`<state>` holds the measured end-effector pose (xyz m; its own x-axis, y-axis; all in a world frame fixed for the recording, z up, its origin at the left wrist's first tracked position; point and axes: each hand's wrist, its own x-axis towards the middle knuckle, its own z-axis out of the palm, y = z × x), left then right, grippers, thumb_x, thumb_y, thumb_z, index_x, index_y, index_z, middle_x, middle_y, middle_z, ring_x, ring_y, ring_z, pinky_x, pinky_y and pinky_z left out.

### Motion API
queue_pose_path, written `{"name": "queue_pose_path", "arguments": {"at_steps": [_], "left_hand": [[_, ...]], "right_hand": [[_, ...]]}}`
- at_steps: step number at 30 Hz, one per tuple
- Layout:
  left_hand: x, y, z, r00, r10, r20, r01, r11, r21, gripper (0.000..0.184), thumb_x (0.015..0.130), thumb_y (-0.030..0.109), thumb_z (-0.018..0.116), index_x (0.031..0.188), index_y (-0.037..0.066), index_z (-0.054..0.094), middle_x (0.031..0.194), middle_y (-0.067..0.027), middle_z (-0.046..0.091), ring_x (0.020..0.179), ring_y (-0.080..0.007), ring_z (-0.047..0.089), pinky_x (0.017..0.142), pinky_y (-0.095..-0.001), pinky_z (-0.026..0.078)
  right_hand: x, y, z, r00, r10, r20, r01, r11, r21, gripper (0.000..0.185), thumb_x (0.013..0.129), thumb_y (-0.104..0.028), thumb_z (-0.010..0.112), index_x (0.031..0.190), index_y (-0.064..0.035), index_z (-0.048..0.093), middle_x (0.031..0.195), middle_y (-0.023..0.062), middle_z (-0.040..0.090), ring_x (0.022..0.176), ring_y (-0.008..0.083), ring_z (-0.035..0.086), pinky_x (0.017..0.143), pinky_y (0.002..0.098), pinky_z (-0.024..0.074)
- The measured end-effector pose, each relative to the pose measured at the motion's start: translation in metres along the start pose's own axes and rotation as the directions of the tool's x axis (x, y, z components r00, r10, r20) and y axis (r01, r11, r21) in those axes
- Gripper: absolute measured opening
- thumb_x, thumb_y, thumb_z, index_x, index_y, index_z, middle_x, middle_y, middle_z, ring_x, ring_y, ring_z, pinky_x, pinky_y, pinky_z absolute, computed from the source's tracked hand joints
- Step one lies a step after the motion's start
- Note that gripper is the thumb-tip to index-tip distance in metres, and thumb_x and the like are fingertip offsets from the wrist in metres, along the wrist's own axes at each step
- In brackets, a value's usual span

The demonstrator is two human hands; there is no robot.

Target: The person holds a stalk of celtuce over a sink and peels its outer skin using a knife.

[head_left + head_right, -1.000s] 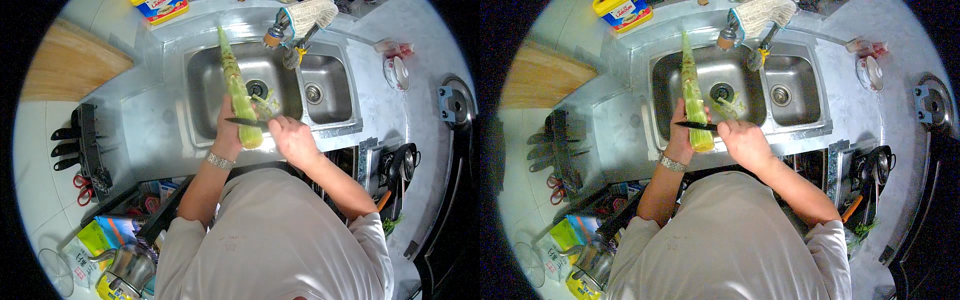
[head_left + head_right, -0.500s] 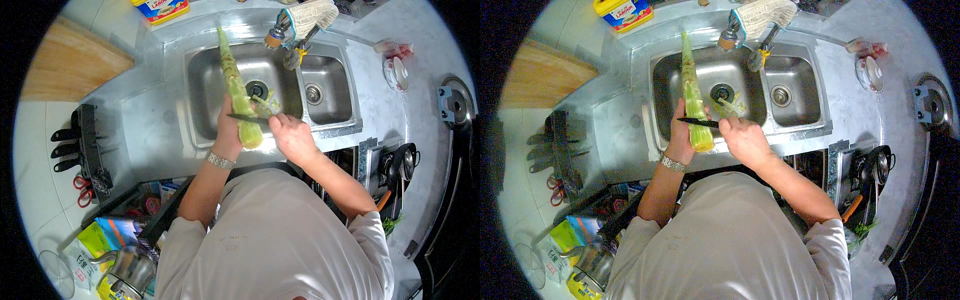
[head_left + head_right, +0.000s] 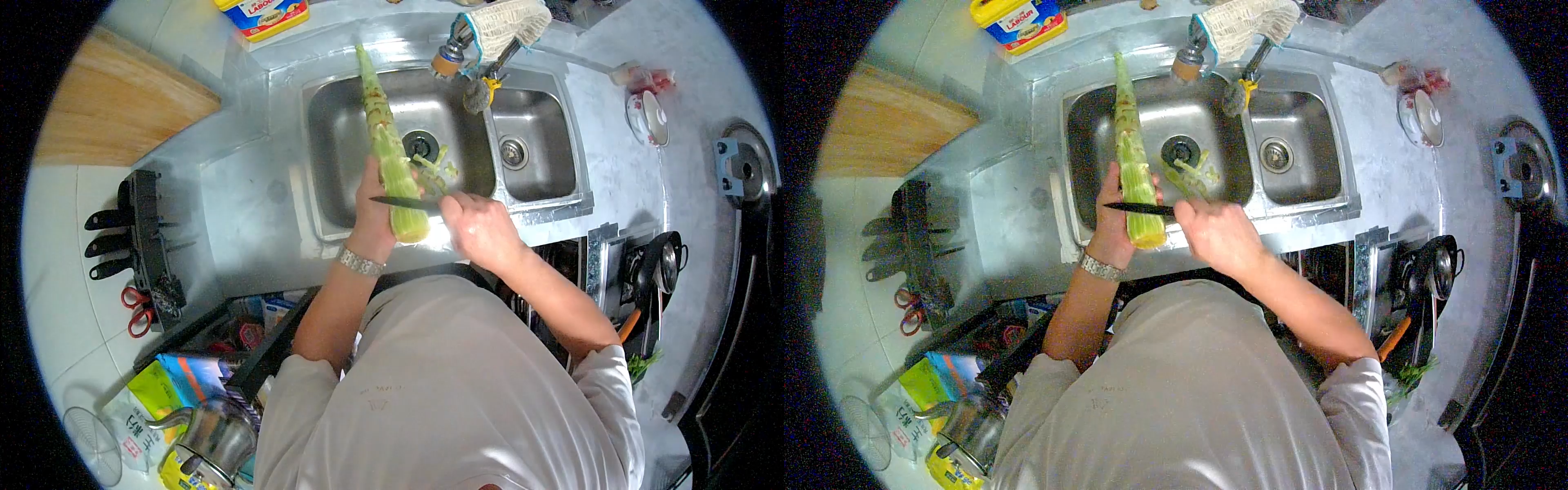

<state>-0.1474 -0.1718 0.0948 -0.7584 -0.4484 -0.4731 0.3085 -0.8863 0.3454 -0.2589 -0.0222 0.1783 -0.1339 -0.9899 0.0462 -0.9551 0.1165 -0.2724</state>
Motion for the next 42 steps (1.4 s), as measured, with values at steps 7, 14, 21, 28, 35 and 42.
{"name": "queue_pose_path", "arguments": {"at_steps": [7, 14, 21, 28, 35, 42], "left_hand": [[0.005, -0.001, -0.002, 0.999, 0.034, -0.013, -0.034, 0.999, -0.01, 0.047, 0.101, 0.051, 0.038, 0.107, 0.009, 0.058, 0.084, -0.0128, 0.066, 0.072, -0.0246, 0.066, 0.065, -0.0364, 0.056], [-0.002, -0.005, 0.01, 0.983, 0.032, -0.182, -0.012, 0.994, 0.11, 0.048, 0.101, 0.052, 0.037, 0.103, 0.009, 0.057, 0.081, -0.0132, 0.066, 0.063, -0.0257, 0.065, 0.058, -0.0386, 0.056], [-0.004, 0.001, 0.02, 0.989, -0.002, -0.147, 0.019, 0.993, 0.115, 0.048, 0.101, 0.053, 0.036, 0.102, 0.009, 0.056, 0.074, -0.0123, 0.064, 0.061, -0.0244, 0.065, 0.054, -0.0362, 0.055], [-0.016, -0.004, 0.032, 0.992, -0.051, -0.112, 0.059, 0.996, 0.07, 0.049, 0.102, 0.052, 0.034, 0.103, 0.009, 0.056, 0.08, -0.01, 0.064, 0.062, -0.0226, 0.063, 0.058, -0.0348, 0.055], [-0.012, -0.004, 0.028, 0.995, -0.028, -0.096, 0.034, 0.997, 0.065, 0.05, 0.102, 0.052, 0.033, 0.103, 0.008, 0.057, 0.083, -0.0103, 0.064, 0.064, -0.0221, 0.063, 0.061, -0.0351, 0.054], [-0.011, 0.001, 0.029, 0.995, -0.002, -0.102, 0.007, 0.999, 0.05, 0.053, 0.102, 0.053, 0.032, 0.103, 0.006, 0.057, 0.082, -0.0116, 0.064, 0.066, -0.0231, 0.063, 0.062, -0.0356, 0.054]], "right_hand": [[0.016, 0.009, 0.015, 0.993, -0.064, -0.098, 0.056, 0.995, -0.083, 0.011, 0.079, -0.007, 0.057, 0.087, -0.0048, 0.05, 0.077, 0.011, 0.061, 0.071, 0.0261, 0.067, 0.057, 0.0375, 0.0545], [0.027, 0.02, 0.024, 0.994, 0.009, -0.107, -0.022, 0.992, -0.121, 0.01, 0.079, -0.008, 0.056, 0.087, -0.0052, 0.05, 0.078, 0.0106, 0.061, 0.071, 0.0266, 0.067, 0.058, 0.0373, 0.055], [0.03, 0.021, 0.024, 0.989, 0.019, -0.144, -0.03, 0.997, -0.071, 0.011, 0.079, -0.007, 0.057, 0.087, -0.0047, 0.05, 0.08, 0.0122, 0.062, 0.071, 0.0298, 0.067, 0.06, 0.0387, 0.0554], [0.049, 0.025, 0.034, 0.989, 0.12, -0.083, -0.128, 0.987, -0.097, 0.012, 0.08, -0.01, 0.058, 0.089, -0.0041, 0.052, 0.083, 0.014, 0.063, 0.072, 0.0306, 0.068, 0.061, 0.0405, 0.0556], [0.06, 0.029, 0.038, 0.991, 0.086, -0.105, -0.096, 0.991, -0.093, 0.013, 0.082, -0.012, 0.058, 0.091, -0.0042, 0.052, 0.081, 0.0135, 0.063, 0.073, 0.0308, 0.068, 0.061, 0.0403, 0.0557], [0.065, 0.029, 0.027, 0.996, 0.03, -0.088, -0.04, 0.993, -0.114, 0.013, 0.082, -0.013, 0.058, 0.089, -0.0047, 0.052, 0.08, 0.012, 0.062, 0.073, 0.0293, 0.068, 0.061, 0.0392, 0.0558]]}}
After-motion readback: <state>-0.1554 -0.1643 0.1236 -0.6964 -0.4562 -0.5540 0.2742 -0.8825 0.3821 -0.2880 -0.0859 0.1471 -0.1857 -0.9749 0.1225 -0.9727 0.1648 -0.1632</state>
